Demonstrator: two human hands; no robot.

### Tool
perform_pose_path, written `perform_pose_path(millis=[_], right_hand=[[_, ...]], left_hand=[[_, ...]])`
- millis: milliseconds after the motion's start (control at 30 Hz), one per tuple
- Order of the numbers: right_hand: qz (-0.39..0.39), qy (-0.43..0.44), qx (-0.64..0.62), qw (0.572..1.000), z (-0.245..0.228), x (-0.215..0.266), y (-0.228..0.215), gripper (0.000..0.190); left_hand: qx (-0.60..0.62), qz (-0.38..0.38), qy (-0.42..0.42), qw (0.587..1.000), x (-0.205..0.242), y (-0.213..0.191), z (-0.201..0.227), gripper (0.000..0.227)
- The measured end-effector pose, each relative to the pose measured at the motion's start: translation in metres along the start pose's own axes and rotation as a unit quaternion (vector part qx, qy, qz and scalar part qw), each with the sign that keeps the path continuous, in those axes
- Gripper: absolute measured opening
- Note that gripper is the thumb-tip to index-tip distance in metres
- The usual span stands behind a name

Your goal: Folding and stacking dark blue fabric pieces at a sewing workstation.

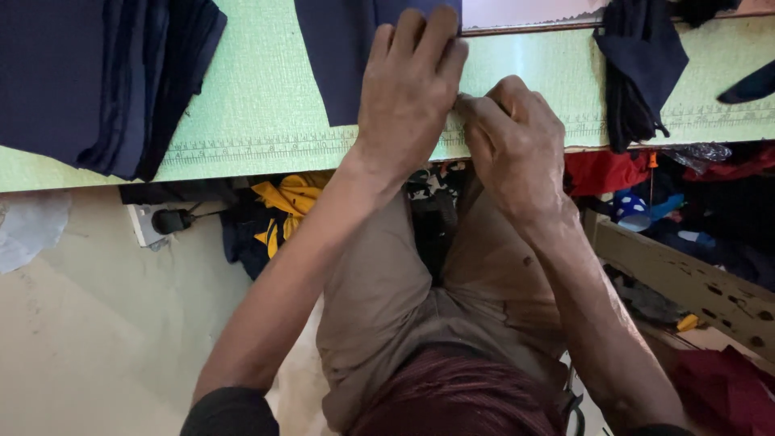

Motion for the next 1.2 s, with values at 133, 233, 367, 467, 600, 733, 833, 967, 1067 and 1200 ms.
perform_pose_path(millis=[133,233,367,467,600,733,833,967,1067,1200], right_hand=[[-0.032,0.028,-0.072,0.996,0.016,-0.014,-0.003,0.010],[-0.027,0.020,-0.075,0.997,0.028,-0.027,-0.005,0.013],[-0.027,-0.030,-0.036,0.999,0.030,-0.044,0.008,0.019],[0.014,-0.048,-0.018,0.999,0.025,-0.052,0.007,0.015],[0.011,-0.057,0.027,0.998,0.037,-0.048,0.018,0.026],[0.037,-0.053,0.076,0.995,0.036,-0.056,0.021,0.038],[0.061,-0.067,0.134,0.987,0.026,-0.066,0.020,0.035],[0.042,-0.031,0.183,0.982,0.030,-0.072,0.030,0.045],[0.056,0.003,0.219,0.974,0.021,-0.080,0.031,0.045],[0.091,0.016,0.210,0.973,0.013,-0.088,0.029,0.049]], left_hand=[[0.020,-0.045,0.017,0.999,0.013,-0.006,0.009,0.019],[0.054,-0.052,0.001,0.997,0.022,-0.010,0.006,0.025],[0.075,-0.064,-0.009,0.995,0.022,-0.009,0.002,0.026],[0.074,-0.088,-0.025,0.993,0.024,-0.001,-0.002,0.029],[0.074,-0.092,-0.019,0.993,0.019,-0.002,-0.007,0.028],[0.081,-0.075,-0.025,0.994,0.014,0.003,-0.016,0.026],[0.081,-0.063,-0.029,0.994,0.011,0.010,-0.025,0.037],[0.106,-0.052,-0.031,0.993,0.007,0.016,-0.036,0.037],[0.101,-0.046,-0.036,0.993,0.001,0.017,-0.043,0.037],[0.133,-0.042,-0.045,0.989,-0.006,0.019,-0.052,0.037]])
Point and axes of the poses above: each hand's wrist, its own x-axis away from the middle knuckle, its own y-axis out of the palm, z = x × y, the point moved 9 cm from there along -x, towards the middle knuckle, and after that the axes turned 13 degrees about y, right-handed, at the moved point
